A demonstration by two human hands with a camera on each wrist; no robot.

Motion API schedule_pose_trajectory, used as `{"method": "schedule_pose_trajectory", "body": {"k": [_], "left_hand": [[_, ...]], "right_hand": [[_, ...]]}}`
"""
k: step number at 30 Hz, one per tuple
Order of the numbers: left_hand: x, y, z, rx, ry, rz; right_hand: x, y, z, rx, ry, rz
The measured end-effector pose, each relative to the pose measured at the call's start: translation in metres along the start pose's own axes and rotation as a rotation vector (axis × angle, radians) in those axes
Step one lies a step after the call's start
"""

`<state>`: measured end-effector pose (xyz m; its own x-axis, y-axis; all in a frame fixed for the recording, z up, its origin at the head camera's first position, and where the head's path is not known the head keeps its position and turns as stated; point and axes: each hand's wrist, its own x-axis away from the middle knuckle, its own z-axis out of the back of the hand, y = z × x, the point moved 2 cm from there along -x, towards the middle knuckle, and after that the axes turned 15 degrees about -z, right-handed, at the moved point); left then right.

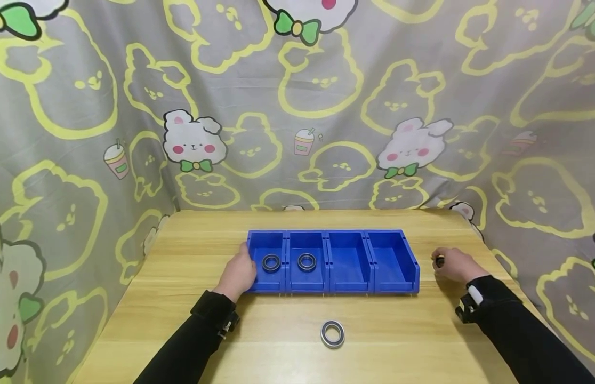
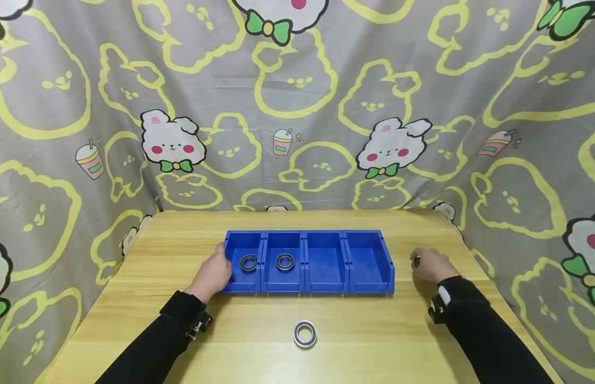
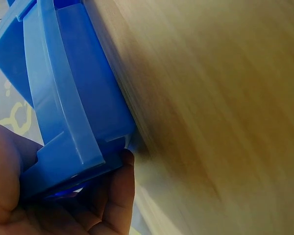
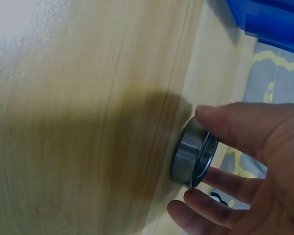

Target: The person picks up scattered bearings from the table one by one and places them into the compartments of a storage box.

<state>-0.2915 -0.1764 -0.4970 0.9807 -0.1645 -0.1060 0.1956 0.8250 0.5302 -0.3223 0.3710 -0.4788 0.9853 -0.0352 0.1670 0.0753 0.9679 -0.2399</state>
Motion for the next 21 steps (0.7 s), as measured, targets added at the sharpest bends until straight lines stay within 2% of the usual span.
{"method": "schedule_pose_trajectory", "body": {"k": [6, 12, 21], "left_hand": [[-0.001, -0.001, -0.001, -0.002, -0.001, 0.001], [-0.002, 0.002, 0.002, 0.001, 0.004, -0.003], [-0.001, 0.002, 0.002, 0.005, -0.003, 0.015]], "right_hand": [[-0.004, 0.0, -0.009, -0.001, 0.034, 0.025], [-0.005, -0.006, -0.007, 0.012, 0.064, 0.037], [-0.004, -0.007, 0.002, -0.004, 0.023, 0.039]]}}
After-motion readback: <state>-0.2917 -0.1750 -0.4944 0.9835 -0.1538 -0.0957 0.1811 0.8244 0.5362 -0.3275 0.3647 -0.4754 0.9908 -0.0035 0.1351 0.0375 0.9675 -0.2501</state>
